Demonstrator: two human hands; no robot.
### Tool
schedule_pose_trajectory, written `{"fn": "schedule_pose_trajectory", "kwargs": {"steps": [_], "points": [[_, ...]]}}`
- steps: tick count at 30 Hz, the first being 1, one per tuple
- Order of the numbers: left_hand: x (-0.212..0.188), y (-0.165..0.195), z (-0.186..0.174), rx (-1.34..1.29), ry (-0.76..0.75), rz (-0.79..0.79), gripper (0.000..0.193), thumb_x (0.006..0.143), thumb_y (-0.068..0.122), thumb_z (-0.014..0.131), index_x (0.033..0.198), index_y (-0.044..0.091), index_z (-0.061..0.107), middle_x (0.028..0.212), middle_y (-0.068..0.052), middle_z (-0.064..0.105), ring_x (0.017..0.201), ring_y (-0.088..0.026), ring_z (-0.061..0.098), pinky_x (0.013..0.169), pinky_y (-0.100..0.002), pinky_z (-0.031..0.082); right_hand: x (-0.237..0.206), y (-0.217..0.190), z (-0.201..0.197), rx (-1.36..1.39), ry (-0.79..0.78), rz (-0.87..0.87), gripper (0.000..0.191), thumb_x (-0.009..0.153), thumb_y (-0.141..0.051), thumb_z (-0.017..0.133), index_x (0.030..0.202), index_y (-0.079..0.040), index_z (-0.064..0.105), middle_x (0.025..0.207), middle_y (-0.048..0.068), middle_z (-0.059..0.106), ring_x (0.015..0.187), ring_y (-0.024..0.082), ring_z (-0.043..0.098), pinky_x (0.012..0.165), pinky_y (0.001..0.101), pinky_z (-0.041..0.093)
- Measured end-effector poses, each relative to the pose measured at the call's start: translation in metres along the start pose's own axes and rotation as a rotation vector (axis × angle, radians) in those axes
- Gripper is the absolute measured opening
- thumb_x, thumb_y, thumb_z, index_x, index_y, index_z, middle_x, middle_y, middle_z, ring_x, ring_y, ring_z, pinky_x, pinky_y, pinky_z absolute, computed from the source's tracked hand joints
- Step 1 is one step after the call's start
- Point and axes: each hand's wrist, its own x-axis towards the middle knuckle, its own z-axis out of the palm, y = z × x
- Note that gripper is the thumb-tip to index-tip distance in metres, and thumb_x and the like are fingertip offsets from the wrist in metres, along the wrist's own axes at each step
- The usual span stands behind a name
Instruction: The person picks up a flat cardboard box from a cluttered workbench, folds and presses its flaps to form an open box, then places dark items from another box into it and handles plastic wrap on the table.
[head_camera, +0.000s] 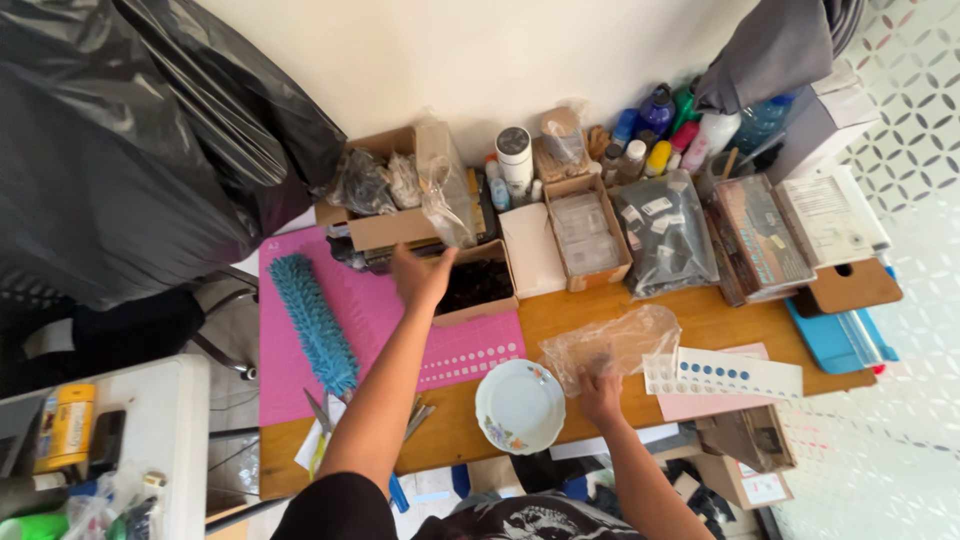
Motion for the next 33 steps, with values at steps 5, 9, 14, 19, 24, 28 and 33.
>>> {"fn": "schedule_pose_trajectory", "kwargs": {"steps": [5,9,14,19,24,28,33], "points": [[-0.020,-0.058,0.005,0.126,-0.294,-0.105,0.060,0.088,0.032,0.067,0.136,-0.001,0.053,0.129,-0.029,0.062,0.121,-0.045,0.059,0.103,-0.049,0.048,0.000,-0.003,0.000,0.045,0.054,-0.059,0.078,0.092,-0.028,0.067,0.154,0.005,0.033,0.136,0.026,0.057,0.126,0.047,0.049,0.108,0.0519,0.037],[-0.026,-0.070,-0.006,0.103,-0.237,0.073,0.038,0.085,0.007,0.053,0.120,0.003,0.067,0.115,-0.025,0.071,0.110,-0.044,0.066,0.096,-0.049,0.052,0.003,-0.006,-0.001,-0.035,-0.037,0.008,0.049,0.102,-0.030,0.068,0.140,-0.004,0.053,0.125,0.018,0.067,0.119,0.036,0.059,0.107,0.0436,0.044],[-0.028,-0.068,-0.039,0.089,-0.305,0.223,0.036,0.088,0.012,0.056,0.122,0.004,0.067,0.113,-0.026,0.070,0.107,-0.045,0.066,0.092,-0.050,0.053,0.004,-0.005,-0.024,0.626,-0.141,0.326,0.068,0.097,-0.034,0.068,0.152,-0.006,0.039,0.119,0.004,0.067,0.109,0.016,0.061,0.095,0.0325,0.049],[-0.013,-0.030,-0.060,0.285,-0.411,0.353,0.041,0.091,0.014,0.060,0.131,0.004,0.063,0.118,-0.026,0.068,0.110,-0.044,0.065,0.095,-0.050,0.052,-0.009,-0.004,-0.049,0.536,0.115,0.534,0.073,0.099,-0.032,0.072,0.152,0.000,0.033,0.104,0.007,0.065,0.089,0.015,0.057,0.078,0.0299,0.049],[0.007,0.037,-0.048,0.137,-0.650,0.548,0.036,0.094,0.012,0.056,0.127,0.015,0.071,0.119,-0.020,0.070,0.110,-0.039,0.068,0.095,-0.045,0.054,-0.024,-0.006,-0.049,0.576,0.192,0.573,0.061,0.097,-0.022,0.072,0.144,0.001,0.042,0.098,0.011,0.064,0.083,0.016,0.059,0.070,0.0301,0.048],[0.032,0.099,-0.004,0.262,-0.718,0.745,0.038,0.086,0.007,0.062,0.121,0.015,0.073,0.122,-0.019,0.069,0.112,-0.038,0.065,0.096,-0.044,0.052,-0.030,0.003,-0.047,0.626,0.217,0.541,0.048,0.094,-0.017,0.070,0.137,-0.002,0.053,0.103,0.009,0.066,0.087,0.017,0.064,0.070,0.0293,0.050],[0.053,0.134,0.045,0.331,-0.569,0.462,0.061,0.085,0.000,0.060,0.144,0.013,0.052,0.123,-0.026,0.065,0.114,-0.043,0.062,0.093,-0.048,0.052,-0.038,0.024,-0.048,0.663,0.117,0.663,0.056,0.096,-0.021,0.065,0.144,-0.005,0.043,0.117,0.010,0.067,0.097,0.019,0.069,0.076,0.0335,0.054]]}}
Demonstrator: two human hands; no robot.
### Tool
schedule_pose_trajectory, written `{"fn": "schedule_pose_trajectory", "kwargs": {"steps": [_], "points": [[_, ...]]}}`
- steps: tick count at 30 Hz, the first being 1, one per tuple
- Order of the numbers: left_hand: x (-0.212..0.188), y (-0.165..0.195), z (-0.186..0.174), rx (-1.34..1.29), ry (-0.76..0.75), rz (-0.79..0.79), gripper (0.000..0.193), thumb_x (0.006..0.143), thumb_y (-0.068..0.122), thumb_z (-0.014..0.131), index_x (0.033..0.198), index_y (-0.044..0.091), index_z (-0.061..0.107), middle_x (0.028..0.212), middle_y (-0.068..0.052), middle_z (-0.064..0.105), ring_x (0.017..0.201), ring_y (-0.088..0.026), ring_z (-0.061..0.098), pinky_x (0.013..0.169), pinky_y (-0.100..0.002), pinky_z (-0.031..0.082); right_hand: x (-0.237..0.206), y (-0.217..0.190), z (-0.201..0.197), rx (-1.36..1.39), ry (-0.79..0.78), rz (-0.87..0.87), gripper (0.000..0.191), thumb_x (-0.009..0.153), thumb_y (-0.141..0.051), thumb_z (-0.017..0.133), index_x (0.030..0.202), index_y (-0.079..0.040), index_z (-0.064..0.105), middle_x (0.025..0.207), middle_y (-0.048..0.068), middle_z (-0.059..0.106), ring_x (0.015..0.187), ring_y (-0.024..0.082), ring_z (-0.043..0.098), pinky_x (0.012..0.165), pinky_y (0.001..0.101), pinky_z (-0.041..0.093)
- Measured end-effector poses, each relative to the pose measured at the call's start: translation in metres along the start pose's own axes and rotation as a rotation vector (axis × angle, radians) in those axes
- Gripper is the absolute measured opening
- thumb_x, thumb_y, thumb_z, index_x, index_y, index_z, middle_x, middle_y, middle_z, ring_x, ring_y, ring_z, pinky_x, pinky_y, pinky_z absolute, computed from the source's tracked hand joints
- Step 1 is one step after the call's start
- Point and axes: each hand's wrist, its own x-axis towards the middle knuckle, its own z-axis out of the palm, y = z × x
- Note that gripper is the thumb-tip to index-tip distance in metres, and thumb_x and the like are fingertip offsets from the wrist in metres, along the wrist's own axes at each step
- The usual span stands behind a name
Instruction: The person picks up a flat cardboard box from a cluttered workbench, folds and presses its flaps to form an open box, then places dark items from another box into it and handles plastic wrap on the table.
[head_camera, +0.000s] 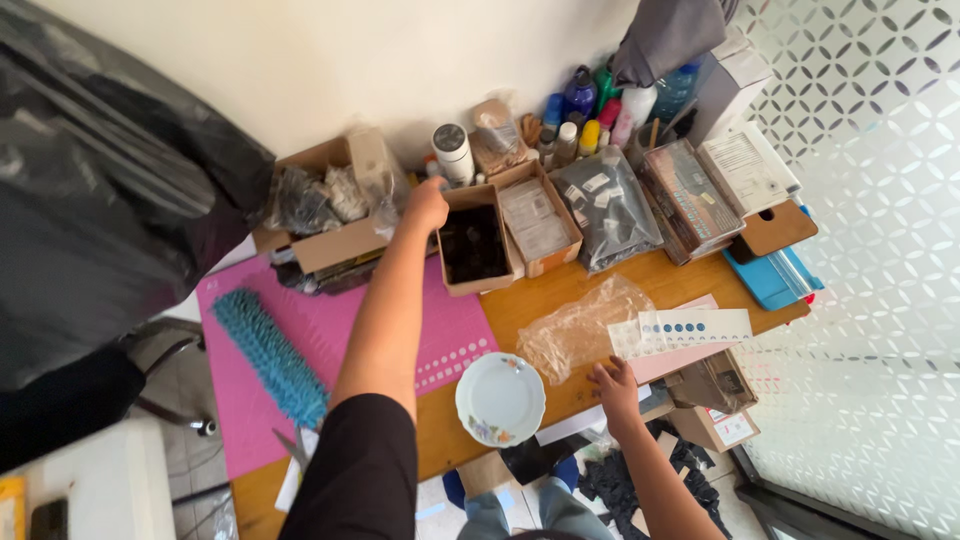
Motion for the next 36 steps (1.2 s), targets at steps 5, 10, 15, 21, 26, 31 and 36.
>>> {"fn": "schedule_pose_trajectory", "kwargs": {"steps": [5,10,15,21,26,31,36], "points": [[-0.015,-0.020,0.051,-0.173,0.452,0.114,0.054,0.088,0.008,0.063,0.140,0.006,0.049,0.121,-0.030,0.064,0.113,-0.047,0.062,0.094,-0.052,0.051,-0.007,0.022,-0.028,0.025,0.032,0.080,0.061,0.097,-0.024,0.066,0.149,-0.005,0.041,0.122,0.013,0.066,0.103,0.021,0.066,0.083,0.0371,0.053],[-0.063,-0.052,0.088,-0.204,0.252,-0.025,0.039,0.091,0.017,0.063,0.126,0.001,0.058,0.116,-0.031,0.067,0.112,-0.048,0.063,0.096,-0.053,0.051,-0.007,0.020,-0.032,0.073,-0.066,0.144,0.061,0.096,-0.028,0.065,0.148,-0.007,0.044,0.121,0.010,0.066,0.101,0.020,0.066,0.084,0.0355,0.054],[-0.048,-0.036,0.091,-0.274,0.260,-0.116,0.034,0.094,0.025,0.064,0.114,-0.002,0.063,0.110,-0.031,0.069,0.109,-0.049,0.063,0.096,-0.054,0.050,0.006,0.005,0.006,-0.116,-0.093,0.035,0.056,0.093,-0.030,0.068,0.141,-0.006,0.051,0.111,0.008,0.067,0.090,0.017,0.064,0.075,0.0326,0.051],[-0.057,-0.041,0.081,-0.227,0.090,-0.164,0.031,0.098,0.022,0.057,0.116,-0.004,0.062,0.110,-0.028,0.069,0.104,-0.046,0.067,0.093,-0.057,0.052,0.010,-0.008,0.022,-0.214,0.060,-0.270,0.040,0.097,-0.026,0.072,0.126,-0.001,0.063,0.090,0.006,0.063,0.080,0.013,0.056,0.069,0.0277,0.047],[-0.048,-0.019,0.078,0.234,-0.006,-0.041,0.034,0.099,0.014,0.051,0.125,-0.007,0.060,0.117,-0.026,0.070,0.108,-0.041,0.069,0.097,-0.060,0.049,0.019,-0.043,0.041,-0.450,0.018,-0.493,0.033,0.097,-0.023,0.072,0.123,-0.004,0.067,0.083,0.006,0.061,0.074,0.014,0.055,0.067,0.0283,0.048],[-0.039,-0.012,0.077,-0.132,-0.057,-0.311,0.062,0.095,0.020,0.050,0.145,-0.013,0.036,0.125,-0.034,0.065,0.111,-0.044,0.068,0.091,-0.052,0.059,0.037,-0.097,0.101,-0.675,-0.227,-0.968,0.052,0.095,-0.018,0.072,0.140,-0.003,0.052,0.132,0.022,0.055,0.115,0.038,0.056,0.093,0.0441,0.050],[-0.064,-0.055,0.080,-0.619,0.084,-0.128,0.086,0.103,0.066,0.034,0.149,-0.006,0.037,0.136,-0.037,0.055,0.118,-0.045,0.060,0.090,-0.055,0.053,0.051,-0.119,0.141,-0.972,-0.321,-1.034,0.068,0.098,-0.022,0.066,0.156,-0.004,0.036,0.162,0.023,0.029,0.141,0.044,0.038,0.105,0.0522,0.040]]}}
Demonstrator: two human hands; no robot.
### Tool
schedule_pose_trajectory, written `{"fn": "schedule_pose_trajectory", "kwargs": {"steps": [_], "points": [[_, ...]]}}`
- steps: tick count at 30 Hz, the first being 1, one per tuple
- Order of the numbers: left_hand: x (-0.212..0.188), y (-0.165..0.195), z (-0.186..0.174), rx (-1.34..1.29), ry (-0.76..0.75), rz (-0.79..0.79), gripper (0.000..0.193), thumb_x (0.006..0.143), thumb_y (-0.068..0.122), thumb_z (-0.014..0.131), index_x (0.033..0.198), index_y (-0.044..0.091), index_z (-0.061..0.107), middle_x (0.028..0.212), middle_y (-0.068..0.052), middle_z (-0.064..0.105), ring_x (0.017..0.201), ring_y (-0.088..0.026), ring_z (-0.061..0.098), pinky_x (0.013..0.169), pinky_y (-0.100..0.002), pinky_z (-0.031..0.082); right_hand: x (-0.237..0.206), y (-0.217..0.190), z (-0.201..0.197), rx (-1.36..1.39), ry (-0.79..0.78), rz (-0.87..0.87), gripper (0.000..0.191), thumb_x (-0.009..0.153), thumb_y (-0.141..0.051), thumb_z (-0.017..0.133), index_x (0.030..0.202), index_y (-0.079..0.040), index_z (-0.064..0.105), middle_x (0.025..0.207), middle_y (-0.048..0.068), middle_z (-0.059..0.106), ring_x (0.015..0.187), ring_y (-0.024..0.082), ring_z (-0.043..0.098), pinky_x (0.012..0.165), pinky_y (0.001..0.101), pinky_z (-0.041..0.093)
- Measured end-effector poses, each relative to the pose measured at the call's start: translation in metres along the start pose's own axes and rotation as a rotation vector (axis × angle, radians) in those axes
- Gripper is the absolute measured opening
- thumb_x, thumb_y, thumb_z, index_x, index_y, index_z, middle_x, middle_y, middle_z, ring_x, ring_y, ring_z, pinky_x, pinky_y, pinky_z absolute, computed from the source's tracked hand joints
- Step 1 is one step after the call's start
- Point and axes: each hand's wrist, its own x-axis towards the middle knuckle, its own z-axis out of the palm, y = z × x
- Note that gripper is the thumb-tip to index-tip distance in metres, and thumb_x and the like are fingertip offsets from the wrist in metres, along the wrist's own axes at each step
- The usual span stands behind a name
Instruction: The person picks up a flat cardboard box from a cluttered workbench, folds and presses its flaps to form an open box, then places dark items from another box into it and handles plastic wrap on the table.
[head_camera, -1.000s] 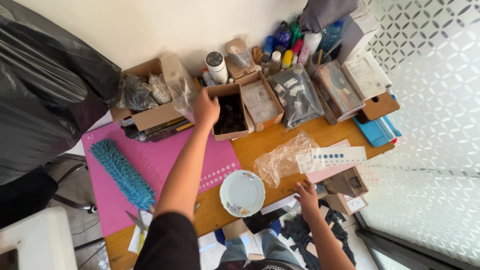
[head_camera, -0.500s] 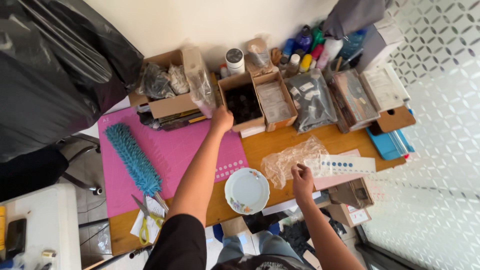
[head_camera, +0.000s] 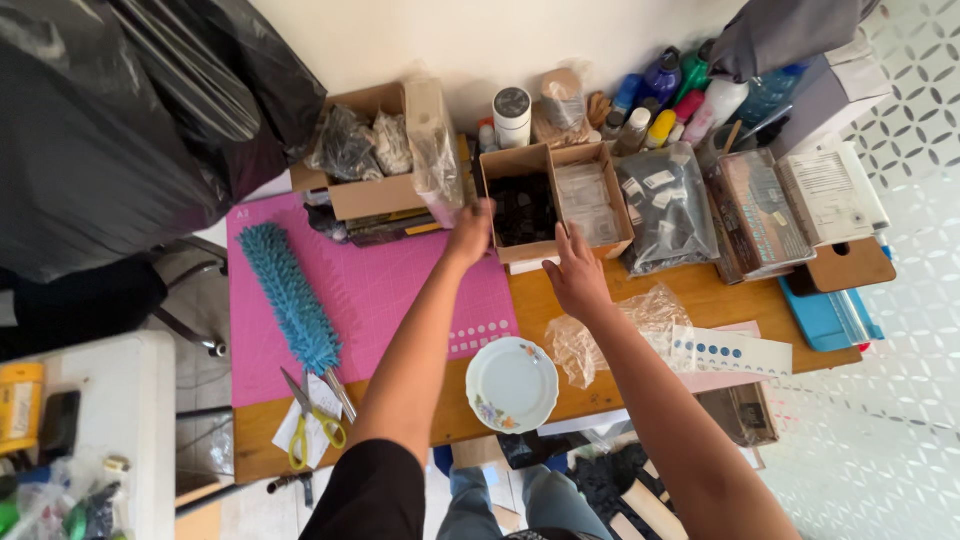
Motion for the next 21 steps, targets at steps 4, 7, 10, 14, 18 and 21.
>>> {"fn": "schedule_pose_trajectory", "kwargs": {"steps": [4,7,10,14,18,21], "points": [[-0.059,-0.040,0.013,-0.196,0.081,0.153,0.090,0.078,0.050,0.062,0.148,0.000,0.037,0.133,-0.032,0.058,0.116,-0.043,0.063,0.090,-0.053,0.055,0.010,0.004,0.009,-0.045,-0.023,0.057,0.055,0.100,-0.016,0.057,0.153,-0.007,0.044,0.155,0.020,0.045,0.129,0.042,0.053,0.101,0.0494,0.047],[-0.076,-0.051,0.039,0.166,0.163,0.483,0.107,0.065,0.029,0.097,0.145,-0.003,0.034,0.132,-0.033,0.055,0.121,-0.048,0.057,0.097,-0.053,0.049,0.018,0.011,0.014,-0.012,0.048,0.023,0.045,0.099,-0.013,0.055,0.143,-0.009,0.056,0.146,0.020,0.057,0.119,0.042,0.062,0.098,0.0467,0.052],[-0.060,-0.051,0.060,-0.034,0.097,0.016,0.080,0.075,0.031,0.086,0.141,0.011,0.048,0.119,-0.015,0.072,0.109,-0.032,0.070,0.090,-0.041,0.055,0.027,0.018,0.014,0.002,0.026,-0.005,0.038,0.100,-0.014,0.057,0.137,-0.008,0.061,0.141,0.020,0.061,0.114,0.043,0.064,0.096,0.0476,0.052],[-0.037,-0.059,0.062,-0.001,0.141,-0.001,0.070,0.083,0.038,0.079,0.145,0.015,0.053,0.111,-0.012,0.078,0.101,-0.032,0.074,0.084,-0.043,0.058,0.031,0.021,0.010,-0.015,-0.009,0.006,0.036,0.101,-0.015,0.058,0.135,-0.009,0.063,0.140,0.019,0.062,0.113,0.042,0.064,0.096,0.0473,0.053],[-0.037,-0.071,0.060,0.059,0.128,0.099,0.067,0.083,0.038,0.082,0.138,0.013,0.054,0.107,-0.012,0.078,0.098,-0.034,0.075,0.079,-0.043,0.059,0.028,0.021,0.007,-0.051,-0.043,0.019,0.042,0.098,-0.017,0.059,0.139,-0.010,0.059,0.146,0.021,0.055,0.117,0.044,0.061,0.098,0.0498,0.050],[-0.037,-0.071,0.065,0.019,0.280,0.563,0.092,0.087,0.050,0.082,0.147,-0.001,0.035,0.123,-0.027,0.063,0.109,-0.044,0.065,0.089,-0.051,0.054,0.015,0.021,0.006,-0.060,0.016,0.010,0.056,0.094,-0.017,0.064,0.148,-0.009,0.051,0.155,0.026,0.042,0.126,0.047,0.053,0.103,0.0534,0.045]]}}
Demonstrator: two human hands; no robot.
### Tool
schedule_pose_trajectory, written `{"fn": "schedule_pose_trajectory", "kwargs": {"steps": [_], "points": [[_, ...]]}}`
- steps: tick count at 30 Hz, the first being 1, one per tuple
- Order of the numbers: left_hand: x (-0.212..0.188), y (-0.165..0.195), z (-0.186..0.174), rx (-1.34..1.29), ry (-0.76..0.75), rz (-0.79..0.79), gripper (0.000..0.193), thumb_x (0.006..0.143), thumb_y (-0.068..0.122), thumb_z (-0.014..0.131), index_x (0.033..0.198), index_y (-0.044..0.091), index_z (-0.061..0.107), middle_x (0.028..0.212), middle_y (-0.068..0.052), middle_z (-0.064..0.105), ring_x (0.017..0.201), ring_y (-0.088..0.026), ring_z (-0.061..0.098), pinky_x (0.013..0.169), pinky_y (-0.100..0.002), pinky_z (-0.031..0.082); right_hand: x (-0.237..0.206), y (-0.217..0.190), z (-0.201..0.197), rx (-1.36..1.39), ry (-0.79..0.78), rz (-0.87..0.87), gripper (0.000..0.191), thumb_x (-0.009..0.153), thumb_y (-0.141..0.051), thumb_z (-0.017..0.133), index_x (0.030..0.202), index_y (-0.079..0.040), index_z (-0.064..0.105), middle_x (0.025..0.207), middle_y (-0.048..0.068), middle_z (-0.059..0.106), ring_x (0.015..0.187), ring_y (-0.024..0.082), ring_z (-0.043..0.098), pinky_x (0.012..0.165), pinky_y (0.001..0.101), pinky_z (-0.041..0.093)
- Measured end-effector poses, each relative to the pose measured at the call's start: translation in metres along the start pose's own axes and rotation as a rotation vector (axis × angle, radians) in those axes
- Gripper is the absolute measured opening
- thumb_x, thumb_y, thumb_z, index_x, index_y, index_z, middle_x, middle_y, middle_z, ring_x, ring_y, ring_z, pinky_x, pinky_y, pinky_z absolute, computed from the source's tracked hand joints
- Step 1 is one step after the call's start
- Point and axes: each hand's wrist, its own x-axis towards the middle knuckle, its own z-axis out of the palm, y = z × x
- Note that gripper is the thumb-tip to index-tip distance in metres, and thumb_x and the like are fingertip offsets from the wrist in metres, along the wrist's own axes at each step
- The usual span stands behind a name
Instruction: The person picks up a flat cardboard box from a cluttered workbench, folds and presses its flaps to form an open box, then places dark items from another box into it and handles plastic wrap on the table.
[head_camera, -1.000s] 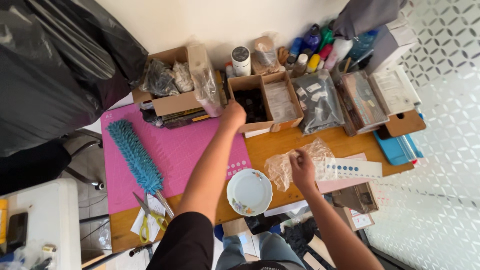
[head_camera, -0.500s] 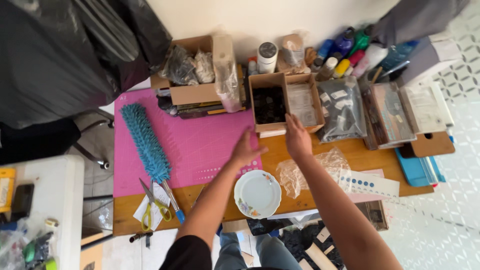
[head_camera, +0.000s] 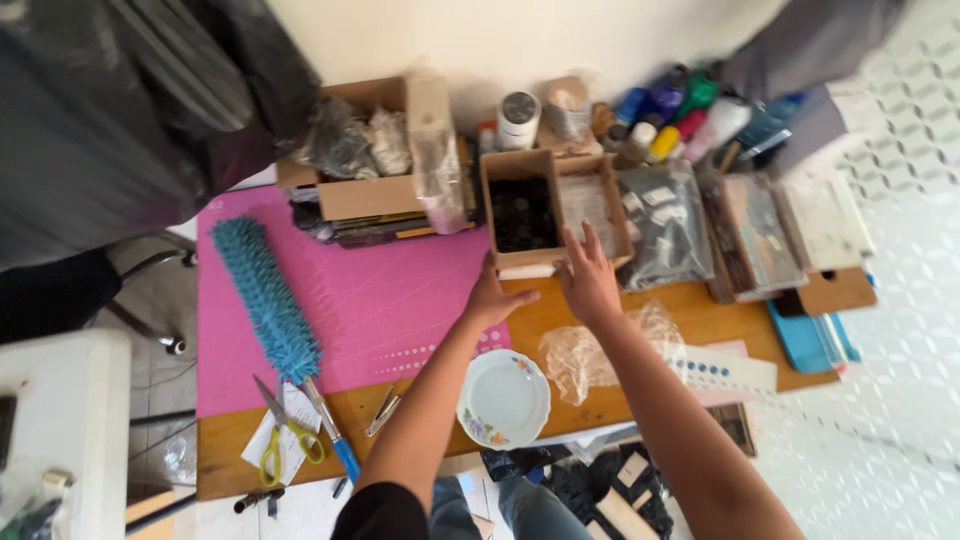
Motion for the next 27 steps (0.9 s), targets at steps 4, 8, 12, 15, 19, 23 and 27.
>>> {"fn": "schedule_pose_trajectory", "kwargs": {"steps": [4,8,12,15,19,23,27], "points": [[0.013,0.009,0.006,-0.900,-0.115,-0.730,0.089,0.110,0.076,0.061,0.141,-0.006,0.044,0.089,-0.012,0.033,0.069,-0.018,0.034,0.058,-0.034,0.033,-0.048,0.004,0.004,0.069,0.283,0.041,0.068,0.093,-0.018,0.069,0.153,-0.004,0.040,0.158,0.030,0.035,0.141,0.050,0.040,0.114,0.0552,0.037],[0.025,0.030,0.005,-0.712,-0.113,-0.984,0.075,0.087,0.067,0.056,0.146,0.024,0.040,0.119,0.002,0.057,0.085,-0.018,0.062,0.075,-0.037,0.052,-0.099,0.005,0.008,-0.032,0.378,0.403,0.075,0.085,-0.020,0.079,0.146,0.000,0.040,0.150,0.033,0.037,0.137,0.052,0.036,0.110,0.0592,0.031],[0.027,0.053,-0.003,-0.996,-0.038,-1.070,0.053,0.086,0.045,0.067,0.130,0.022,0.048,0.111,-0.002,0.060,0.087,-0.022,0.062,0.084,-0.039,0.056,-0.106,-0.005,0.010,0.368,0.415,0.607,0.066,0.092,-0.023,0.072,0.145,0.000,0.040,0.148,0.028,0.042,0.132,0.045,0.047,0.108,0.0515,0.043],[0.035,0.061,-0.007,-0.976,-0.074,-1.111,0.050,0.084,0.039,0.068,0.123,0.015,0.048,0.098,-0.008,0.052,0.087,-0.028,0.063,0.081,-0.045,0.058,-0.080,-0.014,0.007,0.859,0.239,0.769,0.059,0.098,-0.031,0.060,0.147,-0.003,0.043,0.143,0.022,0.054,0.124,0.039,0.060,0.100,0.0479,0.051],[0.045,0.065,-0.011,-1.142,0.022,-1.141,0.036,0.088,0.029,0.064,0.116,0.010,0.051,0.096,-0.013,0.057,0.085,-0.028,0.061,0.082,-0.043,0.058,-0.036,-0.019,0.000,1.581,0.178,1.044,0.053,0.103,-0.031,0.047,0.148,-0.004,0.042,0.143,0.021,0.054,0.127,0.037,0.058,0.104,0.0507,0.049],[0.017,0.064,-0.033,-1.346,0.055,-0.994,0.029,0.092,0.022,0.058,0.112,0.003,0.050,0.104,-0.016,0.062,0.094,-0.029,0.065,0.088,-0.044,0.060,-0.021,-0.028,0.014,2.128,0.158,1.278,0.054,0.105,-0.035,0.036,0.145,0.001,0.036,0.137,0.032,0.050,0.126,0.045,0.054,0.111,0.0555,0.043],[-0.052,0.061,-0.088,-1.384,-0.005,-1.050,0.029,0.093,0.023,0.056,0.111,0.001,0.050,0.109,-0.019,0.065,0.101,-0.033,0.067,0.094,-0.046,0.059,-0.010,-0.037,0.032,2.302,-0.129,0.819,0.046,0.097,-0.018,0.041,0.133,0.007,0.052,0.130,0.024,0.064,0.119,0.041,0.062,0.105,0.0536,0.048]]}}
